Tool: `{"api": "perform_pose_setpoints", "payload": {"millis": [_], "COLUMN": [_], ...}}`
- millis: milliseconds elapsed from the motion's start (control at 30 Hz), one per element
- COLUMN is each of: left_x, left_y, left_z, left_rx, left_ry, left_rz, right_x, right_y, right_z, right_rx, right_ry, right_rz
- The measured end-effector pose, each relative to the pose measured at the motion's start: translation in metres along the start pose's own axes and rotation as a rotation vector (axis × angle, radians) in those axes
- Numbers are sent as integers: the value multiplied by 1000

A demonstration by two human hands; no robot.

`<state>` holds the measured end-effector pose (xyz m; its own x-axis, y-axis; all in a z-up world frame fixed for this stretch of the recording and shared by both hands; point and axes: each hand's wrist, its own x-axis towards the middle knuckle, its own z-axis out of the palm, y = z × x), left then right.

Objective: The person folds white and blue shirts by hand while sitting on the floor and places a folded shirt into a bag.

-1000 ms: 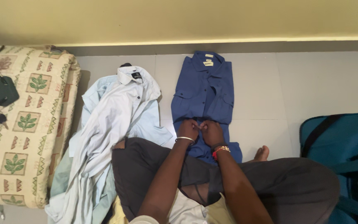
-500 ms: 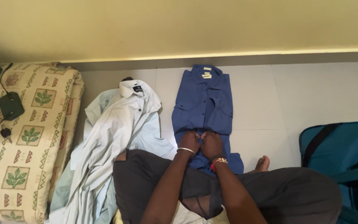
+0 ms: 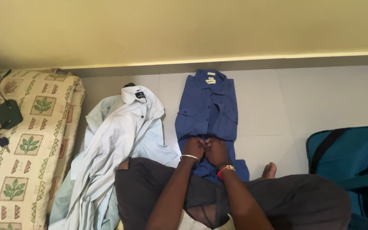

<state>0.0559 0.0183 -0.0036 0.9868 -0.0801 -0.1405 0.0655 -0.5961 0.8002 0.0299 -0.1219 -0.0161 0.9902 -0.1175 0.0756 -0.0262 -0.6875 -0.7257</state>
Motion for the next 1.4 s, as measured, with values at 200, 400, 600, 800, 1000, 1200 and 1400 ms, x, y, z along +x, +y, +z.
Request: {"api": "perform_pose_setpoints", "payload": {"millis": [200, 400, 600, 800, 1000, 1200, 1400], "left_x": [-2, -4, -2, -10, -15, -10, -9], "left_y": [3, 10, -9, 2, 9, -3, 10], "left_z": [-2, -5, 11, 5, 2, 8, 1], "left_rx": [-71, -136, -164, -81, -14, -8, 139], "left_ry": [-15, -46, 16, -46, -86, -60, -184], "left_rz": [-44, -69, 30, 142, 158, 200, 76], "right_x": [-5, -5, -2, 6, 9, 25, 11], "right_y": [-22, -29, -37, -47, -37, -87, -125], "right_z": [-19, -19, -34, -67, -71, -134, -174], "right_rx": [7, -90, -92, -152, -211, 868, 1113], "right_ry": [-42, -60, -64, -43, 59, -279, -546], "right_rz": [-37, -21, 92, 224, 349, 406, 88]}}
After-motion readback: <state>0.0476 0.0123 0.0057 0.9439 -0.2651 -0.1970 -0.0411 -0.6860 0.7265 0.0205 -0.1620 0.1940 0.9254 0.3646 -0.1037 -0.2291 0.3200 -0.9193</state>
